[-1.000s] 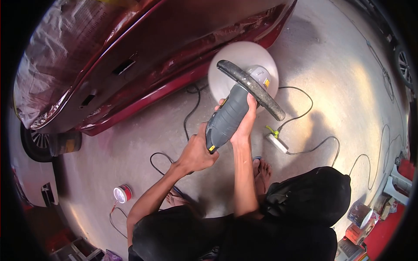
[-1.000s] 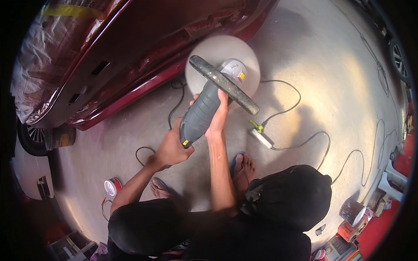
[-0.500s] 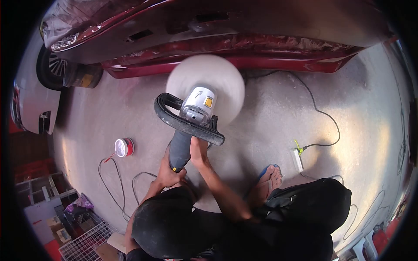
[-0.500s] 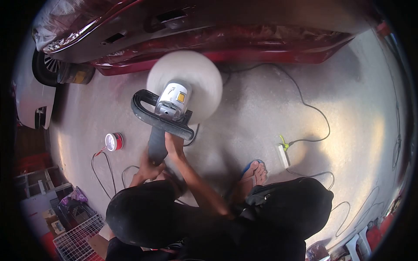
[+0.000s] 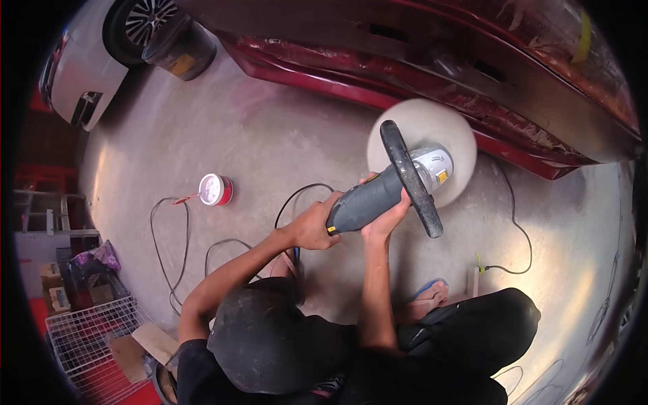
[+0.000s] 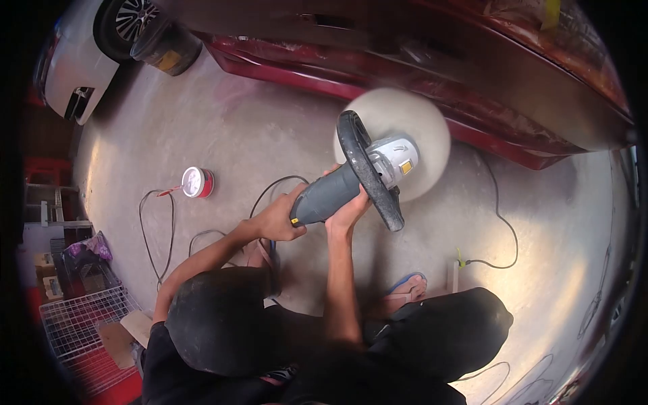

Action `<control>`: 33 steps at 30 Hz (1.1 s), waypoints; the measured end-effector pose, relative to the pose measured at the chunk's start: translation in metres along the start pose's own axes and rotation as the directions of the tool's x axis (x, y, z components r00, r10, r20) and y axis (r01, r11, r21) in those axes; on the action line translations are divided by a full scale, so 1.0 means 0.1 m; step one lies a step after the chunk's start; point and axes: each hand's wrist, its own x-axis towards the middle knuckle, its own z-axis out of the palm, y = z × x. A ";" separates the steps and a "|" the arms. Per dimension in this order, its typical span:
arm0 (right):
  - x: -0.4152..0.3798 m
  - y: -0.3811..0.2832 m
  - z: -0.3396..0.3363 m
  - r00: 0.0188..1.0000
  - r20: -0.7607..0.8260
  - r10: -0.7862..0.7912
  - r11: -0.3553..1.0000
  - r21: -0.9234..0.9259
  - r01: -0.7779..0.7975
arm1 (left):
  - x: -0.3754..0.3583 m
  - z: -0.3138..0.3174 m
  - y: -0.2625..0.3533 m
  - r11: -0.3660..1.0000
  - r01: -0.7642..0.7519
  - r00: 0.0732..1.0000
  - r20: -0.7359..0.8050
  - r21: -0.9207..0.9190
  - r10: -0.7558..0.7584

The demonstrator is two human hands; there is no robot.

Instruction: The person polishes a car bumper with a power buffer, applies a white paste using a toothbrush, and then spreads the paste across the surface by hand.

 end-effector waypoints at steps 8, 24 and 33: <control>-0.06 0.97 0.48 0.992 0.115 0.054 0.981 -0.191 -0.031 | -0.44 -0.42 -0.90 0.985 -0.074 0.973 -0.228 -0.154 0.038; -0.06 2.24 0.93 0.900 0.397 0.179 0.965 -0.247 -0.083 | -0.90 -0.93 -1.80 0.979 -0.061 0.884 -0.466 -0.196 -0.038; 0.05 1.02 0.21 0.990 0.113 -0.083 0.995 -0.042 0.088 | -0.18 -0.55 -1.07 0.996 -0.085 0.994 -0.069 -0.026 0.083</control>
